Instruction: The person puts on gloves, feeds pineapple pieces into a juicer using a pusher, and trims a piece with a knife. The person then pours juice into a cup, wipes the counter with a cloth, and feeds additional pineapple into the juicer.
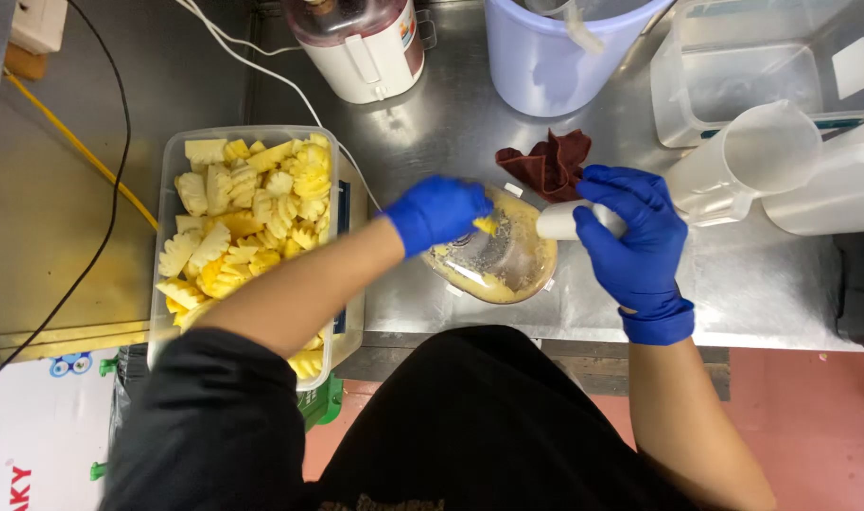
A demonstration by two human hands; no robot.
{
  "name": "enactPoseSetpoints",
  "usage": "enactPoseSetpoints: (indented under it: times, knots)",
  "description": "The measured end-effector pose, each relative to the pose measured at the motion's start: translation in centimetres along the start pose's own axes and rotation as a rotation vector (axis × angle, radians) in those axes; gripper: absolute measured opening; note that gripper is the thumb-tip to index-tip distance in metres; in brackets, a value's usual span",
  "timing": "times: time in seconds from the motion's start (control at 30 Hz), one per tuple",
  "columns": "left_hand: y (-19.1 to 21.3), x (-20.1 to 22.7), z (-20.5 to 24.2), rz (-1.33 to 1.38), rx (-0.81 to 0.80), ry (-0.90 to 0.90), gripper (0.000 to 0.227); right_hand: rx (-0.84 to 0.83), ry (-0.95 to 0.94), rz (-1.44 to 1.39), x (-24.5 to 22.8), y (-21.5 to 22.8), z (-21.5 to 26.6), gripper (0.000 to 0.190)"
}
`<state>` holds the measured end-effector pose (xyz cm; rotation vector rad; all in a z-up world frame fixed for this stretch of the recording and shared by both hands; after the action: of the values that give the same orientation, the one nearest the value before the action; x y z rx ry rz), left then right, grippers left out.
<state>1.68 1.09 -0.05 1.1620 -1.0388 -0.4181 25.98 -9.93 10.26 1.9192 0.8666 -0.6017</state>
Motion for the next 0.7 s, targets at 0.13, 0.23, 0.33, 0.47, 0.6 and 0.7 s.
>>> enactPoseSetpoints:
  times: [0.13, 0.23, 0.33, 0.47, 0.6, 0.7]
  knots:
    - [-4.8, 0.7, 1.9, 0.164, 0.465, 0.166, 0.022, 0.020, 0.021, -0.120, -0.1, -2.1, -0.3, 0.030]
    - [-7.0, -2.2, 3.2, 0.813, 0.930, 0.513, 0.019, -0.041, 0.040, -0.178, -0.8, -5.4, -1.4, 0.030]
    - [-7.6, -3.9, 6.3, 1.432, 1.138, 0.662, 0.026, -0.120, 0.199, -0.146, -2.3, -8.9, -2.5, 0.031]
    - [-6.9, -2.8, 10.4, 2.062, 1.103, 0.614, 0.047, -0.323, 0.460, 0.197, -4.1, -13.7, -2.8, 0.027]
    - [-6.7, -1.7, 11.7, 2.409, 1.040, 0.554, 0.062, -0.332, 0.541, 0.370, -3.9, -14.8, -1.6, 0.026]
    - [-7.3, -2.2, 11.1, 2.547, 1.042, 0.480, 0.047, -0.312, 0.567, 0.373, -3.1, -14.8, -0.8, 0.026]
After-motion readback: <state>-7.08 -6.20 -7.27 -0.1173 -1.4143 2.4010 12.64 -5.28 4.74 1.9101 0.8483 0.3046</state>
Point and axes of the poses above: each hand's wrist, its own z-axis away from the middle knuckle, its own y-axis out of the back of the hand, x = y × z, the point moved 2 cm from there along -z, towards the middle knuckle, and after that the axes turned 12 degrees about z, right-handed, at the moved point
